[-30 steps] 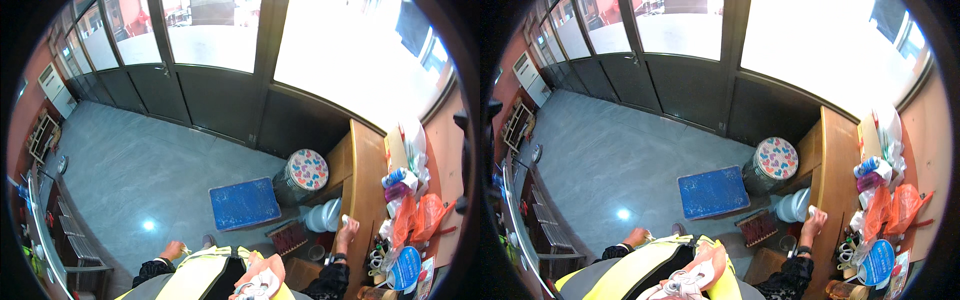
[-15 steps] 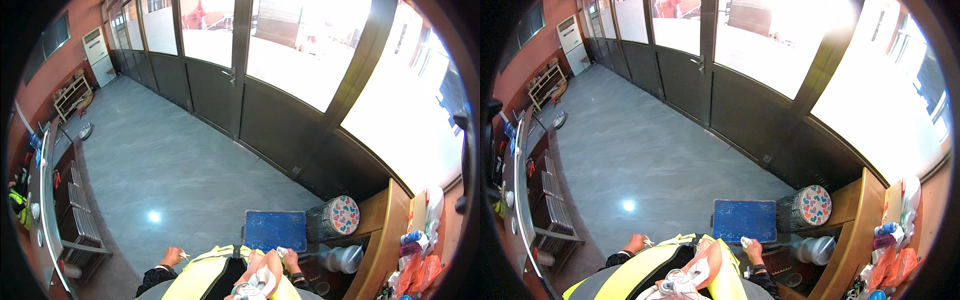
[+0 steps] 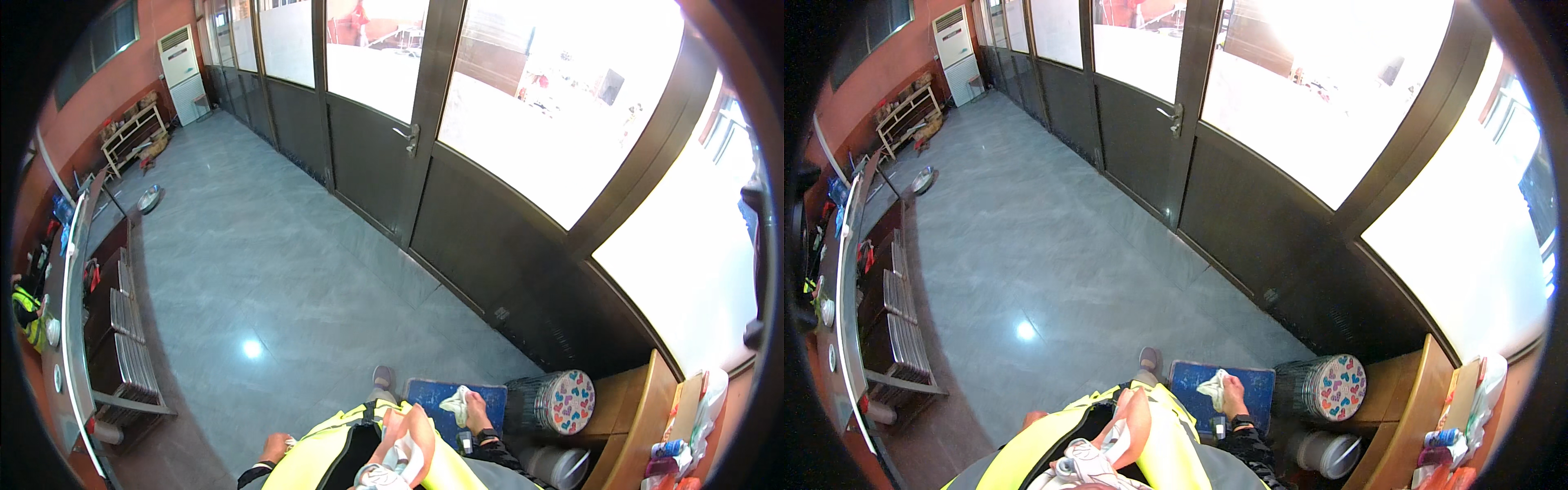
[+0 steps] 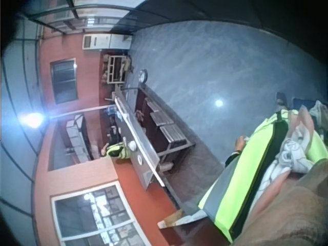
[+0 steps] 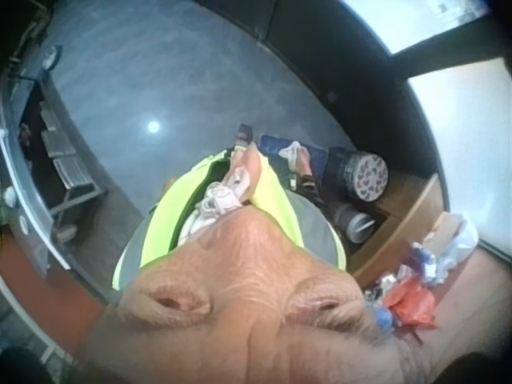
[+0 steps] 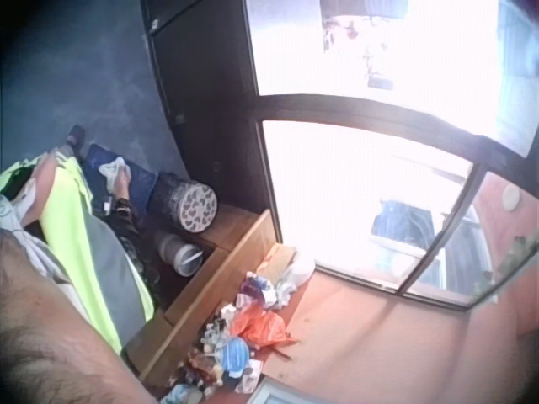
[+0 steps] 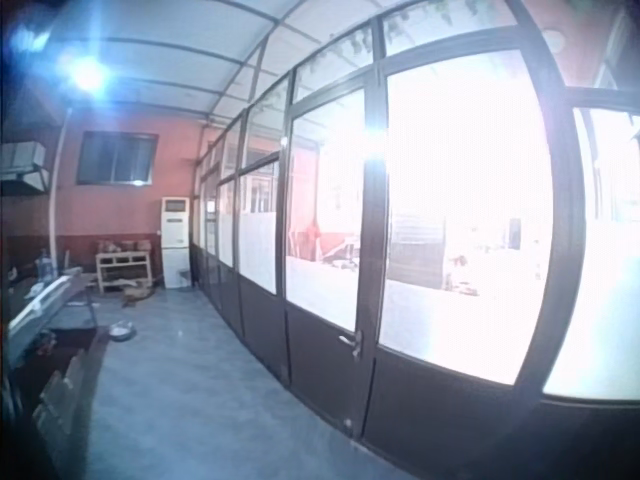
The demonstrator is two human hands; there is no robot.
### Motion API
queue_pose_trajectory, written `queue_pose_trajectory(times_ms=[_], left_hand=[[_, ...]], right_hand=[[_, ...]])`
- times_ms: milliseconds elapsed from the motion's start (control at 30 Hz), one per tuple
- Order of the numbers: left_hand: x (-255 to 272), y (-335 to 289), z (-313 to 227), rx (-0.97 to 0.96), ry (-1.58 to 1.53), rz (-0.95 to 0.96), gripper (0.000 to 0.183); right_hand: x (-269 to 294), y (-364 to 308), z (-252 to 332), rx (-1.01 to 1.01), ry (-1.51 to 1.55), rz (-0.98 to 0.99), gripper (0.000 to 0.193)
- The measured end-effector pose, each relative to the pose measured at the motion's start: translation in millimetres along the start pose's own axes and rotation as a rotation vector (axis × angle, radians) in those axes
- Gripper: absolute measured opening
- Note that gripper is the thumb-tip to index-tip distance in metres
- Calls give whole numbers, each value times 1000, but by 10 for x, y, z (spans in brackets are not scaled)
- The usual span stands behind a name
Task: The person wipes a red countertop, then a glass door, and finally a stainless steel counter using a cloth. They dip the cloth into a metal basin of soapy water to re-wet it before continuing to wipe the counter.
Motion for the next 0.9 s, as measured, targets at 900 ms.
queue_pose_trajectory(times_ms=[900], left_hand=[[954,3470,-1797,-63,114,-74,20]], right_hand=[[-3716,1810,3624,373,42,343,23]])
Point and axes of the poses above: each hand's wrist, its own y-axis towards the middle knuckle, its own x-axis out of the back of the hand, z = x × y, the point moved 3 cm from there along y, towards the middle knuckle, and after that the axes turned 11 degrees about -z, right-handed, at the moved point
